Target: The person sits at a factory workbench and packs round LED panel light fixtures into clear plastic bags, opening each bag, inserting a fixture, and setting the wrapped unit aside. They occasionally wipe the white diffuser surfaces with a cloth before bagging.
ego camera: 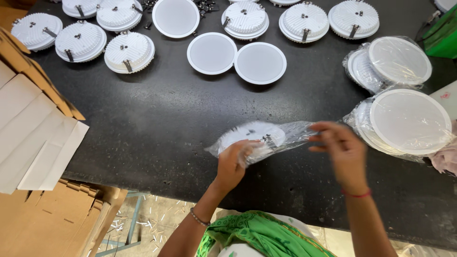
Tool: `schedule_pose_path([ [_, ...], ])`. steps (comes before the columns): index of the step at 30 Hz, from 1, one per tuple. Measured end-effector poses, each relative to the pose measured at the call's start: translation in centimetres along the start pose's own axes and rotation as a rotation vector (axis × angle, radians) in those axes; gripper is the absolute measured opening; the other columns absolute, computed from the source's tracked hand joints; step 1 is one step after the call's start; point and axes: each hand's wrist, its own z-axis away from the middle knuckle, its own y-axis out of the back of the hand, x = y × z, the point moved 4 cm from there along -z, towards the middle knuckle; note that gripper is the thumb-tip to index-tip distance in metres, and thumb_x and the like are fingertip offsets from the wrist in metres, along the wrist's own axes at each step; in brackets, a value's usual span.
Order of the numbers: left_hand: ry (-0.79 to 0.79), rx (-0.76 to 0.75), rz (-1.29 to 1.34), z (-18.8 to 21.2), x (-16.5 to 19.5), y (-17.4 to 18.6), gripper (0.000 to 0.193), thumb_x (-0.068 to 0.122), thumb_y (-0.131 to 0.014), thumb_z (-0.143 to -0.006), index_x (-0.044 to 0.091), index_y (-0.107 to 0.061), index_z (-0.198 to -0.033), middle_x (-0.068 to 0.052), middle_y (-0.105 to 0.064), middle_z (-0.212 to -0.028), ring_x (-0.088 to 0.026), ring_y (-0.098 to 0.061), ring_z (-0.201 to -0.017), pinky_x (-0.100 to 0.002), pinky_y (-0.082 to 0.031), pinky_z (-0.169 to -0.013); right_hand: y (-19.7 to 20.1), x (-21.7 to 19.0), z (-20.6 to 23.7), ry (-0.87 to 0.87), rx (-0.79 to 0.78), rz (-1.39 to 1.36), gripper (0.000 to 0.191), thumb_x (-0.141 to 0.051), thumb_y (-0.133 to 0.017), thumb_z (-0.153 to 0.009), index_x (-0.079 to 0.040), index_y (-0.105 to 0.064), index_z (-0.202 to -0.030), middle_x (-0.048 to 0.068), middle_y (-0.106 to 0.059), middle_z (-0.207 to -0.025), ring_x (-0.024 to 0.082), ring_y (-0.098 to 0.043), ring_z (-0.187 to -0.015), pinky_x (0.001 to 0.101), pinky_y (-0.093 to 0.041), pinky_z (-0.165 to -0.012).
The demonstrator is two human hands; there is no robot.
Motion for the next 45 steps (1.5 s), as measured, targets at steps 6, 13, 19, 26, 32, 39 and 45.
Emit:
schedule_pose_path([
  [6, 0.499, 0.050, 0.805, -0.2, -0.6, -1.1, 0.004, 0.002, -0.045, -0.108, 0.004, -0.046, -0.111, -0.020, -0.075, -0.106, -0.024, -0.075, -0.102, -0.032, -0.062, -0.093, -1.2, 1.2, -1.5, -0.195, -0.325, 0.106, 0.035, -0.021, -0.061, -0.099, -0.001, -0.069, -0.127, 0.013, -0.070, -0.124, 0.020, -0.071, -0.101, 0.0342, -0.060, -0.088],
  [13, 0.713, -0.056, 0.887, 2.1, 0.0, -2.7, 0.024, 0.015, -0.047, -0.112, -0.006, -0.056, -0.118, -0.022, -0.075, -0.106, -0.023, -0.074, -0.094, -0.036, -0.062, -0.083, -3.5, 3.2, -0.1, -0.350, -0.803, 0.201, 0.046, -0.025, -0.075, -0.087, 0.001, -0.074, -0.125, 0.012, -0.080, -0.108, 0.016, -0.072, -0.095, 0.0319, -0.059, -0.084],
  [19, 0.452, 0.016, 0.443, 0.3, 3.7, -0.6, 0.014, 0.018, -0.063, -0.101, 0.005, -0.067, -0.107, -0.010, -0.077, -0.106, -0.017, -0.071, -0.092, -0.028, -0.059, -0.081, -5.7, 1.6, 0.4, -0.286, -0.948, 0.200, 0.043, -0.019, -0.075, -0.087, 0.001, -0.071, -0.125, 0.007, -0.080, -0.109, 0.010, -0.070, -0.093, 0.0285, -0.058, -0.085],
  [26, 0.376, 0.021, -0.045, -2.2, 7.4, -0.7, 0.013, 0.014, -0.076, -0.092, 0.006, -0.070, -0.100, -0.008, -0.070, -0.087, -0.018, -0.064, -0.067, -0.029, -0.050, -0.060, -6.8, 1.3, 0.8, 0.169, -0.863, 0.644, 0.024, -0.026, -0.068, -0.095, -0.002, -0.072, -0.097, 0.015, -0.069, -0.075, 0.018, -0.060, -0.062, 0.0351, -0.053, -0.063],
  [32, 0.245, -0.160, 0.073, -1.8, 11.4, -1.8, 0.020, 0.014, -0.067, -0.099, 0.004, -0.057, -0.112, -0.012, -0.069, -0.101, -0.027, -0.074, -0.094, -0.035, -0.060, -0.082, -6.0, 4.8, 0.4, 0.074, -0.746, 0.526, 0.026, -0.021, -0.056, -0.098, -0.001, -0.071, -0.103, 0.014, -0.071, -0.075, 0.020, -0.063, -0.063, 0.0357, -0.055, -0.064],
  [39, 0.119, -0.226, -0.265, -0.9, 12.4, -3.6, 0.024, 0.023, -0.077, -0.092, 0.016, -0.067, -0.113, -0.013, -0.064, -0.107, -0.032, -0.072, -0.089, -0.041, -0.057, -0.075, -5.9, 5.8, 0.5, 0.100, -0.747, 0.422, 0.027, -0.021, -0.055, -0.102, 0.000, -0.072, -0.107, 0.011, -0.074, -0.079, 0.014, -0.063, -0.070, 0.0324, -0.056, -0.067],
  [45, 0.404, -0.174, 0.033, -2.3, 7.7, -2.2, 0.047, 0.010, -0.082, -0.072, 0.008, -0.057, -0.111, -0.008, -0.056, -0.111, -0.020, -0.071, -0.086, -0.032, -0.061, -0.070, -6.1, 5.5, 0.8, -0.107, -0.734, 0.510, 0.033, -0.024, -0.051, -0.102, 0.001, -0.071, -0.093, 0.008, -0.054, -0.060, 0.010, -0.045, -0.056, 0.0308, -0.044, -0.053],
])
